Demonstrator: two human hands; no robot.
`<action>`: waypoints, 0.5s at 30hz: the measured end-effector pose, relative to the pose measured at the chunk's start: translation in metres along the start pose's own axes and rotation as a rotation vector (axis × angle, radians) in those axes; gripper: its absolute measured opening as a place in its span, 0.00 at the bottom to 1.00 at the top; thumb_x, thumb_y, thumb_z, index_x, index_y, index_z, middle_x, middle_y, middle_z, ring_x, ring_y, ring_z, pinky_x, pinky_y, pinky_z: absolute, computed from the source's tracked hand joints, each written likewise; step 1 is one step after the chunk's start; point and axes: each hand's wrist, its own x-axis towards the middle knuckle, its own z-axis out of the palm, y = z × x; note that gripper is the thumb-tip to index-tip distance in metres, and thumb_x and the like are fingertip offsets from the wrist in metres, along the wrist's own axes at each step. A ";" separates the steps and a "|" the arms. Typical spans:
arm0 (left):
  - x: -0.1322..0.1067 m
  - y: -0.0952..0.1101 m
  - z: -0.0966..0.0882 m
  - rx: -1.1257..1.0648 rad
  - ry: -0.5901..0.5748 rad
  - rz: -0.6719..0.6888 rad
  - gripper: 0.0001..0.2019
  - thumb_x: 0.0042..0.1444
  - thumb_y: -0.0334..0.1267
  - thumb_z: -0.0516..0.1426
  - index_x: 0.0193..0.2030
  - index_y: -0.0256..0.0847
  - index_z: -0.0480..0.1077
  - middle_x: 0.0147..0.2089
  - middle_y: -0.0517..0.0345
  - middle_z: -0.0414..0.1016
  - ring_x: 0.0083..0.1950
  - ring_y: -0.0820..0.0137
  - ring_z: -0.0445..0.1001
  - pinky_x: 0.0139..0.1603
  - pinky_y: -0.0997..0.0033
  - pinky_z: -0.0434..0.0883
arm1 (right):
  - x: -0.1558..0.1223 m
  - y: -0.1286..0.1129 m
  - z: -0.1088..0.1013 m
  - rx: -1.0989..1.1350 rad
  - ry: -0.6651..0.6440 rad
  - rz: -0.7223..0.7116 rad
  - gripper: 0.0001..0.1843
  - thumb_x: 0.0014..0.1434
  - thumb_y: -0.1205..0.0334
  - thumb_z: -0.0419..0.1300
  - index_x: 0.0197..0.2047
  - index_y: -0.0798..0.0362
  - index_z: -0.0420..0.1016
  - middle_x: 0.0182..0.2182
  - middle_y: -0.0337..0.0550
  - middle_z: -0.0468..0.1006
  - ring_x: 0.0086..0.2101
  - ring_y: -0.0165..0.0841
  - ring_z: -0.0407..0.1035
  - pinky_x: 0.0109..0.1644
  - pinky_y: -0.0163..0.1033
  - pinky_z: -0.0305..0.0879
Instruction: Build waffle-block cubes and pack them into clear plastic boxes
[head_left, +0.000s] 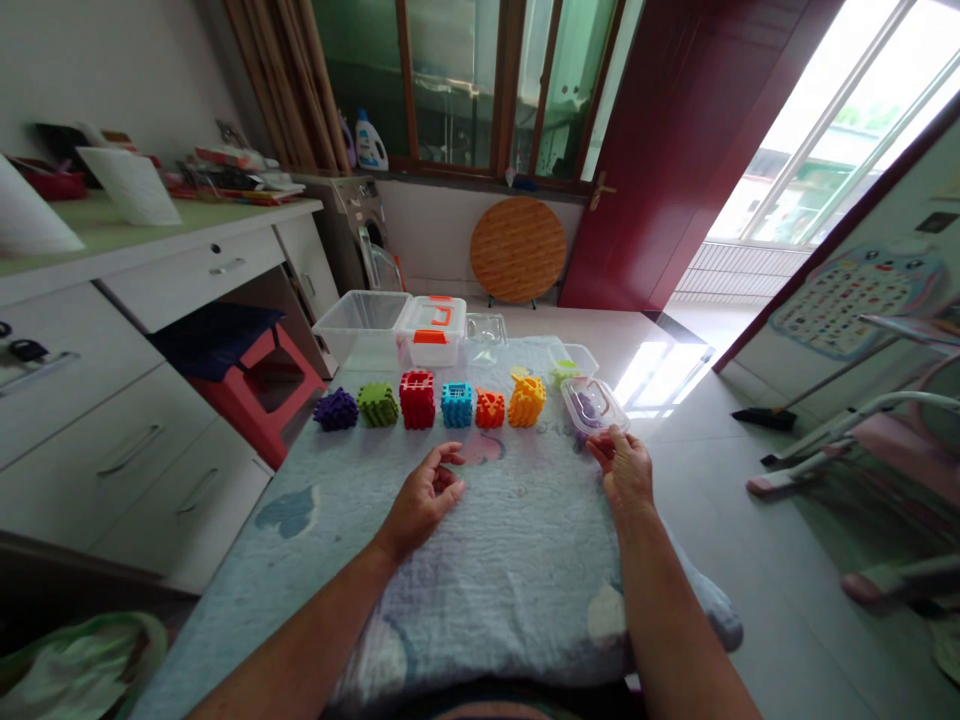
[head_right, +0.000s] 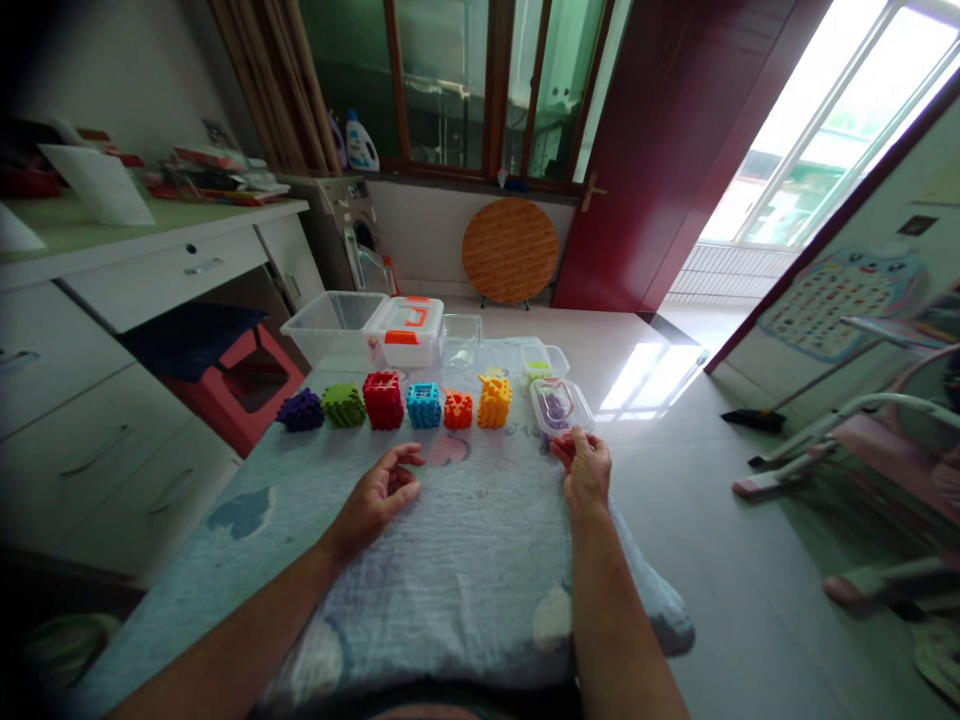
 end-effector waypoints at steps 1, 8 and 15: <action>0.000 0.000 0.000 0.002 -0.004 -0.006 0.24 0.54 0.39 0.57 0.58 0.41 0.61 0.50 0.52 0.69 0.35 0.74 0.68 0.39 0.70 0.68 | 0.000 0.000 0.001 -0.004 -0.002 0.000 0.19 0.45 0.55 0.72 0.28 0.55 0.67 0.20 0.33 0.75 0.21 0.26 0.71 0.26 0.32 0.74; 0.001 0.004 0.000 0.000 -0.007 -0.031 0.23 0.54 0.39 0.57 0.56 0.40 0.62 0.49 0.52 0.69 0.35 0.74 0.67 0.39 0.71 0.68 | 0.001 0.000 -0.007 -0.097 0.056 0.012 0.18 0.44 0.54 0.71 0.31 0.53 0.67 0.22 0.31 0.71 0.19 0.23 0.67 0.20 0.28 0.66; 0.002 0.002 0.001 0.013 0.004 -0.046 0.21 0.54 0.37 0.56 0.55 0.39 0.64 0.48 0.52 0.71 0.34 0.74 0.67 0.36 0.72 0.68 | -0.013 -0.034 0.006 -0.285 0.210 -0.508 0.08 0.51 0.61 0.63 0.35 0.52 0.69 0.25 0.31 0.68 0.22 0.23 0.62 0.24 0.29 0.60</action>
